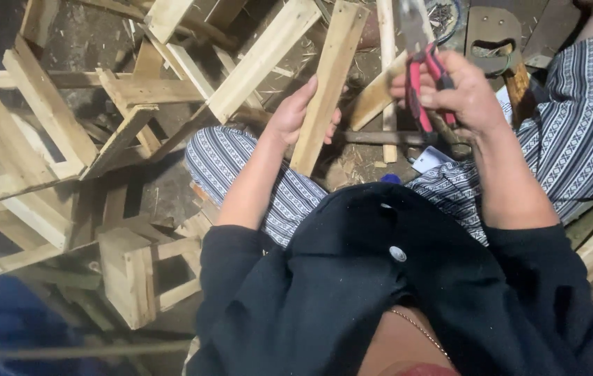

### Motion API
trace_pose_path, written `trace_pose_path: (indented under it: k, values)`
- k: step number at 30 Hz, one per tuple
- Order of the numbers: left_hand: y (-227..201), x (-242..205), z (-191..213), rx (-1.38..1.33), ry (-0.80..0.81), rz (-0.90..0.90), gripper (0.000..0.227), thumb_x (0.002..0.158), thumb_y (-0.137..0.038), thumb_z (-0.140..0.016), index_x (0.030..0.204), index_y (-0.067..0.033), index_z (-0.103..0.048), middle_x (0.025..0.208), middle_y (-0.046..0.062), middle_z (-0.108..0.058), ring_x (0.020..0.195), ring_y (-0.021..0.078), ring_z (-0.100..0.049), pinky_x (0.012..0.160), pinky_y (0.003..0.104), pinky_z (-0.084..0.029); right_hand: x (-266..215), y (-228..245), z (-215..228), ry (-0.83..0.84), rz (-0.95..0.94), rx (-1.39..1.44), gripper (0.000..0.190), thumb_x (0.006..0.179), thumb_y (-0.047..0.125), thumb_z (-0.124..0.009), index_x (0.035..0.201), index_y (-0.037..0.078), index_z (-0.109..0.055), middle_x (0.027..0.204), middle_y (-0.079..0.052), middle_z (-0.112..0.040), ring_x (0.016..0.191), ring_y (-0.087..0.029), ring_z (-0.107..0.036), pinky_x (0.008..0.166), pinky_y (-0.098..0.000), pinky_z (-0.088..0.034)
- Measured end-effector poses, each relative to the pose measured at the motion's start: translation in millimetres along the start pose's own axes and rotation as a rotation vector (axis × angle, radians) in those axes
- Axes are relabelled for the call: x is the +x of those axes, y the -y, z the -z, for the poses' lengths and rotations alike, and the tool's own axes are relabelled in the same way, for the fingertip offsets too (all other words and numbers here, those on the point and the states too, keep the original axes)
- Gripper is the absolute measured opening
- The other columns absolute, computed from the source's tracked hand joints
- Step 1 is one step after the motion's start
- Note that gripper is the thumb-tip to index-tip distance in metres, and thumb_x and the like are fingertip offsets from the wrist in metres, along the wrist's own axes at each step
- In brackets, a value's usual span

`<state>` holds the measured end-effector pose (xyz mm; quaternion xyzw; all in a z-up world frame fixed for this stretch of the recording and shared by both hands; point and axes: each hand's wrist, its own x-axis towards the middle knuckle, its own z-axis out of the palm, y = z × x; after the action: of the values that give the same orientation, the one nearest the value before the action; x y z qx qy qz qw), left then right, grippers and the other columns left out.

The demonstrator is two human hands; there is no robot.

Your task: The person sits cross-legged on the floor and uses pliers to pull nails out of a wooden frame. They hold the frame with one hand and repeatedly grip and extract nails with the pliers, occasionally repositioning the frame.

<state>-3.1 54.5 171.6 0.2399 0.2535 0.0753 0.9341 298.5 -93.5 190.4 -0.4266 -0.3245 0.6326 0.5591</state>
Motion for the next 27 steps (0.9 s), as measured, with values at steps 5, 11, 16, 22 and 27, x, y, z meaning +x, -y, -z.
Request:
trace_pose_path:
  k: [5, 11, 16, 22, 27]
  values:
    - [-4, -2, -20, 0.259, -0.184, -0.059, 0.062, 0.102, -0.049, -0.044, 0.135, 0.0034, -0.051, 0.084, 0.018, -0.070, 0.060, 0.0244, -0.069, 0.051, 0.035, -0.061, -4, -22, 3, 0.026, -0.047, -0.108, 0.046, 0.082, -0.006, -0.062, 0.126, 0.000, -0.055, 0.113, -0.014, -0.066, 0.105, -0.024, -0.067, 0.098, -0.0343, -0.056]
    - [-5, -6, -30, 0.432, -0.254, -0.128, 0.067, 0.097, -0.052, -0.051, 0.133, 0.0048, -0.051, 0.082, 0.017, -0.071, 0.059, 0.0230, -0.070, 0.049, 0.033, -0.061, -5, -33, 4, -0.012, -0.126, -0.024, 0.048, 0.080, -0.009, -0.063, 0.125, 0.006, -0.056, 0.106, -0.002, -0.058, 0.089, -0.010, -0.061, 0.090, -0.0237, -0.053]
    - [-7, -12, -33, 0.445, -0.280, -0.126, 0.064, 0.099, -0.050, -0.049, 0.133, 0.0034, -0.053, 0.081, 0.017, -0.071, 0.058, 0.0227, -0.069, 0.049, 0.033, -0.061, -5, -27, 1, 0.032, -0.149, 0.057, 0.052, 0.079, -0.018, -0.053, 0.128, 0.000, -0.052, 0.114, -0.010, -0.057, 0.112, -0.037, -0.073, 0.097, -0.0334, -0.060]
    - [4, -8, -13, 0.416, -0.240, -0.276, 0.047, 0.103, -0.041, -0.053, 0.113, 0.0036, -0.060, 0.076, 0.034, -0.066, 0.055, 0.0413, -0.072, 0.045, 0.054, -0.064, -11, -4, -27, 0.025, -0.164, 0.094, 0.045, 0.078, -0.015, -0.067, 0.120, -0.004, -0.058, 0.111, -0.017, -0.069, 0.108, -0.022, -0.073, 0.091, -0.0316, -0.063]
    - [3, -12, -14, 0.444, -0.215, -0.280, 0.043, 0.104, -0.038, -0.050, 0.112, 0.0030, -0.060, 0.074, 0.033, -0.066, 0.054, 0.0382, -0.072, 0.045, 0.050, -0.064, -15, 4, -31, 0.034, -0.153, 0.154, 0.043, 0.079, -0.015, -0.062, 0.121, -0.005, -0.057, 0.112, -0.021, -0.069, 0.107, -0.025, -0.074, 0.085, -0.0319, -0.064]
